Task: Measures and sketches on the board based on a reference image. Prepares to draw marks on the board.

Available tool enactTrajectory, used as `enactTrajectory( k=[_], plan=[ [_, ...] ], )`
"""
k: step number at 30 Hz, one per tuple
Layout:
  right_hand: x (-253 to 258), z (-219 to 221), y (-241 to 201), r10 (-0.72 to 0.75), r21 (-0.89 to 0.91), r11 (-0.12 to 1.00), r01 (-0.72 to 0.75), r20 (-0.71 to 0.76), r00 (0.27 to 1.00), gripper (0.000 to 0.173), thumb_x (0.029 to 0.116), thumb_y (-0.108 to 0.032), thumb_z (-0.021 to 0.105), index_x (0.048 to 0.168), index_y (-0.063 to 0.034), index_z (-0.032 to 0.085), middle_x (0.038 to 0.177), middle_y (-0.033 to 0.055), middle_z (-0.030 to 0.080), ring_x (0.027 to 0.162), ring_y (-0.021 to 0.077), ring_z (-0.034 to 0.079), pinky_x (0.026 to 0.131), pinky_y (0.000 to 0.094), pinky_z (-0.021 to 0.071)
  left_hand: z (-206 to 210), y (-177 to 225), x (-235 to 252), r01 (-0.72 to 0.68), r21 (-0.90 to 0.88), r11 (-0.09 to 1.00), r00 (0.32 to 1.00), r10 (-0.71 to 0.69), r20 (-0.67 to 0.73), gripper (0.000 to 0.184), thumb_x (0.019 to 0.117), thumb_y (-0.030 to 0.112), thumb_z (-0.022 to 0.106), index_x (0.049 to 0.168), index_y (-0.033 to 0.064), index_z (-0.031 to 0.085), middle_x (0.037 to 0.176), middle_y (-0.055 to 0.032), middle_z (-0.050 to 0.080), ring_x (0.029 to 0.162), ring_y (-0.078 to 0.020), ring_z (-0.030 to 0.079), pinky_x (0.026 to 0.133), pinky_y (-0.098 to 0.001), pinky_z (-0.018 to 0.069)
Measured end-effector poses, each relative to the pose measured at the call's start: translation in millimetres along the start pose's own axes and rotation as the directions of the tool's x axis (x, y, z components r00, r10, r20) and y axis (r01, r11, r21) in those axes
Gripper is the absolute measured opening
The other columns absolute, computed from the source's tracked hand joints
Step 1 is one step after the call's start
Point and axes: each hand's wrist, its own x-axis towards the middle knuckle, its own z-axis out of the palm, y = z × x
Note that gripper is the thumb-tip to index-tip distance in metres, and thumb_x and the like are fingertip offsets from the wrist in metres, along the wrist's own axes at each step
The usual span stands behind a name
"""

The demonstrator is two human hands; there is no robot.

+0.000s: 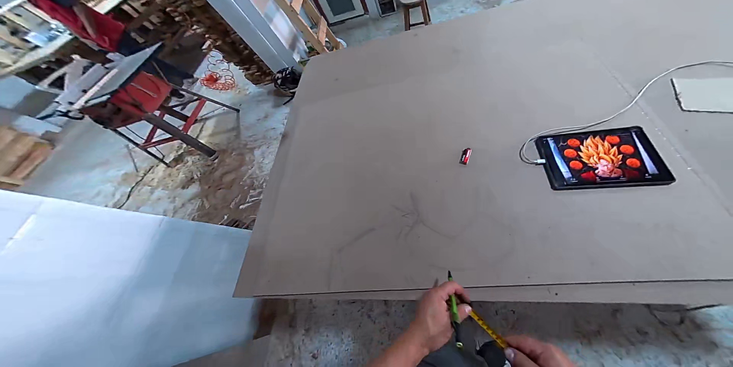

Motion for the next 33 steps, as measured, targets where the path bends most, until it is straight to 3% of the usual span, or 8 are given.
enactTrajectory(
  k=[7,11,14,19,23,27,30,33],
  plan=[
    [23,43,-33,0.000,-0.192,0.981,-0.016,-0.080,0.997,0.034,0.1036,-0.044,0.058,0.120,-0.0183,0.074,0.092,0.0042,0.075,0.083,0.0198,0.072,0.080,0.0500,0.0582,-189,-62,-15,0.026,0.126,0.992,0.905,0.030,-0.423,0.025,0.0998,0.022,0.063,0.119,0.0067,0.068,0.099,-0.0057,0.072,0.083,-0.0150,0.071,0.078,-0.0365,0.0614],
    [59,54,-59,0.137,-0.374,0.907,-0.193,-0.171,0.976,0.042,0.1044,-0.053,0.051,0.115,-0.0209,0.075,0.092,0.0051,0.075,0.086,0.0232,0.072,0.084,0.0522,0.0567,-283,-103,5,0.128,0.330,0.935,0.871,0.053,-0.488,0.024,0.1018,0.023,0.062,0.121,0.0092,0.068,0.100,-0.0076,0.072,0.087,-0.0189,0.071,0.081,-0.0446,0.0602],
    [103,52,-88,0.164,-0.482,0.826,-0.291,-0.288,0.943,0.044,0.1059,-0.052,0.045,0.111,-0.0181,0.073,0.094,0.0088,0.074,0.091,0.0280,0.072,0.085,0.0557,0.0560,-315,-120,23,0.245,0.405,0.881,0.875,-0.021,-0.483,0.024,0.1032,0.025,0.061,0.122,0.0124,0.068,0.103,-0.0086,0.073,0.091,-0.0235,0.071,0.083,-0.0514,0.0584],
    [178,13,-125,0.189,-0.609,0.684,-0.401,-0.382,0.905,0.038,0.1070,-0.044,0.046,0.109,-0.0174,0.072,0.096,0.0087,0.073,0.095,0.0288,0.071,0.083,0.0546,0.0570,-328,-122,41,0.340,0.414,0.845,0.857,-0.096,-0.506,0.027,0.1046,0.034,0.057,0.123,0.0169,0.066,0.098,-0.0093,0.073,0.088,-0.0275,0.072,0.079,-0.0557,0.0579],
    [220,-41,-145,0.171,-0.739,0.588,-0.330,-0.286,0.943,0.039,0.1082,-0.043,0.044,0.106,-0.0146,0.070,0.097,0.0105,0.072,0.098,0.0300,0.070,0.085,0.0552,0.0558,-324,-118,51,0.359,0.459,0.813,0.838,-0.064,-0.542,0.033,0.1055,0.037,0.055,0.130,0.0166,0.065,0.101,-0.0128,0.074,0.090,-0.0318,0.073,0.079,-0.0575,0.0582],
    [257,-83,-161,0.112,-0.835,0.514,-0.197,-0.162,0.980,0.036,0.1076,-0.043,0.048,0.101,-0.0158,0.071,0.091,0.0073,0.072,0.092,0.0267,0.071,0.081,0.0524,0.0563,-293,-115,36,0.225,0.634,0.739,0.813,0.216,-0.540,0.044,0.1002,0.027,0.064,0.137,0.0039,0.062,0.114,-0.0194,0.072,0.106,-0.0383,0.070,0.094,-0.0559,0.0560],
    [283,-104,-165,0.071,-0.879,0.466,-0.103,-0.078,0.994,0.037,0.1075,-0.045,0.048,0.102,-0.0171,0.072,0.091,0.0064,0.072,0.091,0.0261,0.071,0.081,0.0519,0.0566,-251,-116,41,0.136,0.746,0.652,0.793,0.380,-0.477,0.044,0.0977,0.032,0.064,0.136,0.0096,0.065,0.133,-0.0113,0.068,0.119,-0.0310,0.066,0.103,-0.0509,0.0527],
    [301,-117,-177,0.074,-0.904,0.422,-0.068,-0.041,0.996,0.041,0.1068,-0.049,0.047,0.097,-0.0174,0.072,0.087,0.0068,0.072,0.087,0.0269,0.071,0.077,0.0528,0.0566,-222,-118,70,0.170,0.723,0.669,0.788,0.348,-0.508,0.046,0.1004,0.034,0.059,0.141,0.0132,0.061,0.154,-0.0043,0.053,0.145,-0.0231,0.046,0.120,-0.0483,0.0368]
  ],
)
